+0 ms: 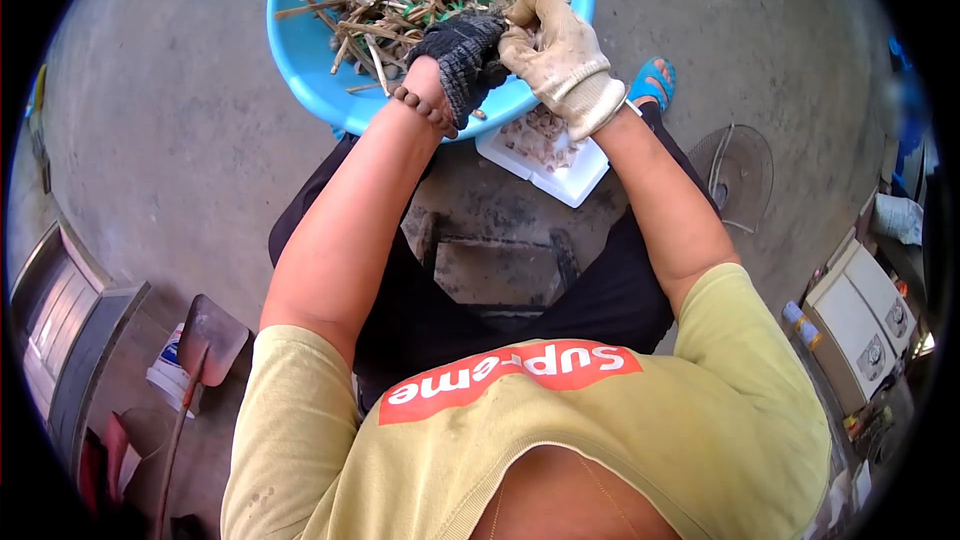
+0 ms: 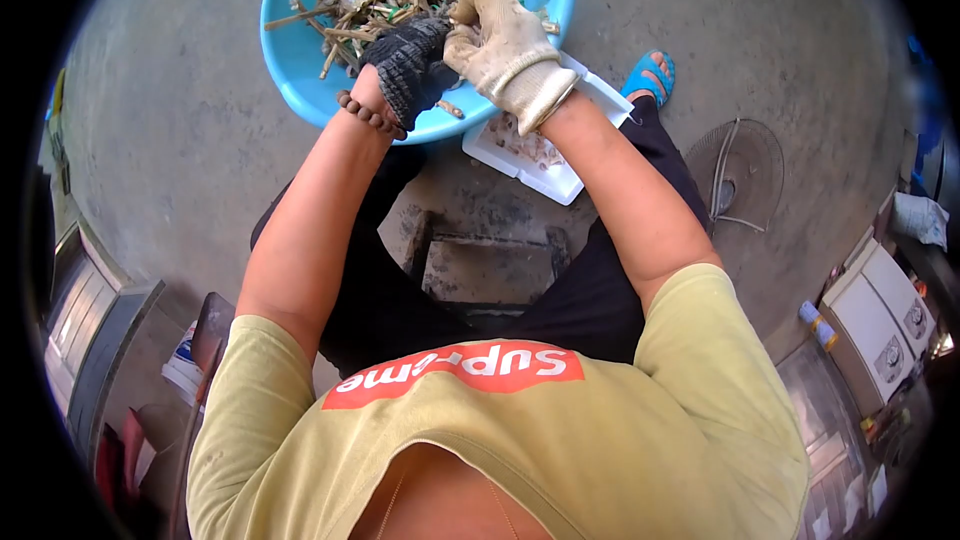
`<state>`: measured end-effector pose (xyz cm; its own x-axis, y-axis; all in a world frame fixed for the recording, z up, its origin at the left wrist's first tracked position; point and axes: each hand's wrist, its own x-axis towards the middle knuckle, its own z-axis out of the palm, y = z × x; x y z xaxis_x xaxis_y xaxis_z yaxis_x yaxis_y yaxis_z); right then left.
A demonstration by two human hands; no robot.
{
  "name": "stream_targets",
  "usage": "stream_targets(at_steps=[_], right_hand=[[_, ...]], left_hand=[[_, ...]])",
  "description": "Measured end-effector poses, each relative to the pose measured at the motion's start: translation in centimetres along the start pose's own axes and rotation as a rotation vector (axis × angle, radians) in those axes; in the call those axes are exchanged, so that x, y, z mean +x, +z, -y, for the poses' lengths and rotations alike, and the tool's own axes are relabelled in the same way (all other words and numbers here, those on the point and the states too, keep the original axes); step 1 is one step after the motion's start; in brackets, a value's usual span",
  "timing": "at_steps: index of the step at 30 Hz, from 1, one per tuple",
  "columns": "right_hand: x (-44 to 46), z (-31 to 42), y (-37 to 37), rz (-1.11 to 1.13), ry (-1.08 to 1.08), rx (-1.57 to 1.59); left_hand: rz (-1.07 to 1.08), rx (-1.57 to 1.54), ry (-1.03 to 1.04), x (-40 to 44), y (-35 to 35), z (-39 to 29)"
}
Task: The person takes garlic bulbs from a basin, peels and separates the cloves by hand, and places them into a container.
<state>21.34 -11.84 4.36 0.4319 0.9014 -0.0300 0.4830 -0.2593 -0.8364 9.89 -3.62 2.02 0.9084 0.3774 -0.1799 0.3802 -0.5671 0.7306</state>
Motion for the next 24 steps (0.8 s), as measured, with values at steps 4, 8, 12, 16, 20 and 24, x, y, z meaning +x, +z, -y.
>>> stream_targets(at_steps=[4,8,12,16,20,24], right_hand=[[0.2,0.1,0.3,-0.013,0.012,0.185],[1.0,0.1,-1.3,0.095,0.300,0.769],[1.3,0.0,-2.6,0.090,0.324,0.818],[1.7,0.3,-2.4,0.112,0.417,0.689],[1.6,-0.5,-1.5,0.178,0.283,0.294],[1.6,0.2,-2.0,0.263,0.415,0.582]], left_hand=[[-0.107,-0.175,0.008,0.2,0.5,0.6],[-0.196,-0.049,-0.092,0.1,-1.6,-1.6],[-0.310,0.037,0.058,0.4,-1.1,-0.4],[-0.458,-0.480,0.214,1.0,0.9,0.9],[-0.230,-0.651,-0.246,0.6,0.2,-0.6],[-0.225,-0.743,-0.467,0.7,-0.2,-1.5]])
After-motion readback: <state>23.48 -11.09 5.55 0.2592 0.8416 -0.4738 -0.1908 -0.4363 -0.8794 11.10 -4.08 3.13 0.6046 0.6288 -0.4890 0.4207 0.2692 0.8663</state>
